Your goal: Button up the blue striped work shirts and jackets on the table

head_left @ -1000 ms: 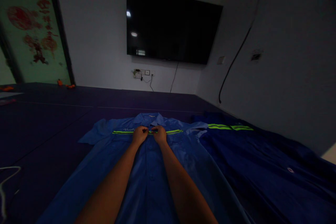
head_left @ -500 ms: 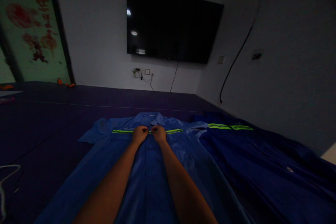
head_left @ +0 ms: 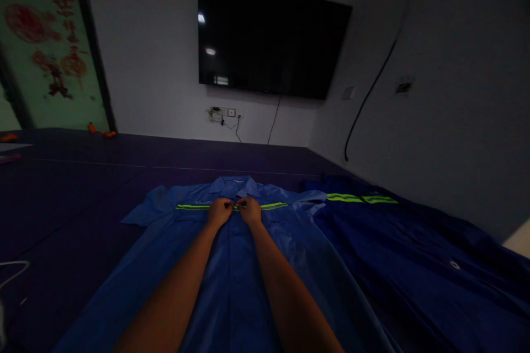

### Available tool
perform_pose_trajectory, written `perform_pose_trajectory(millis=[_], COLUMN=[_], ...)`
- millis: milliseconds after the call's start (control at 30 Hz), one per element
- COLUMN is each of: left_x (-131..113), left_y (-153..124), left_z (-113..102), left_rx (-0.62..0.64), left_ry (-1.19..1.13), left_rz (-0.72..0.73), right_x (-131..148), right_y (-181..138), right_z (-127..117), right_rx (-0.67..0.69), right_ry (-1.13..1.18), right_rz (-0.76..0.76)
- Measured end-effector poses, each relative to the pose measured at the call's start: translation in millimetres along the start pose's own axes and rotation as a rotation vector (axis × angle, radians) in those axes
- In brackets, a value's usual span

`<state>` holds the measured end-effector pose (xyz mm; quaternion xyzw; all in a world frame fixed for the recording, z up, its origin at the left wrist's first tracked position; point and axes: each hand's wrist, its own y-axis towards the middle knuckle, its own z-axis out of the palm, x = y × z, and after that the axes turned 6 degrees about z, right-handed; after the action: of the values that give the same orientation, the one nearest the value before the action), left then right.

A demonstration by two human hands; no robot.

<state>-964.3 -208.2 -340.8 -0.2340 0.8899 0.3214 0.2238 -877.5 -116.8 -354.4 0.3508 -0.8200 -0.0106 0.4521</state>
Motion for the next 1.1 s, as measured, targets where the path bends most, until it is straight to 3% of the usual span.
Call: perform_pose_trajectory(millis=[333,600,1100], left_x=[0.7,-2.7,-2.6], left_y=[-1.2,-1.8,-2.4], left_z=[-0.2,-1.7,-1.0], left_rx=[0.004,0.032,0.02], left_ry=[0.03,0.025,0.011], left_rz=[0.051,0.098,0.129], right_x=[5.9,12.1,9.7], right_y=[-3.3,-7.1,-4.7], right_z=[-5.4,-12.7,-8.2], right_rx=[0.035,0.149,0.079], right_ry=[-0.057,-0.383,-0.288], right_rz=[-0.011,-0.128,-0.049])
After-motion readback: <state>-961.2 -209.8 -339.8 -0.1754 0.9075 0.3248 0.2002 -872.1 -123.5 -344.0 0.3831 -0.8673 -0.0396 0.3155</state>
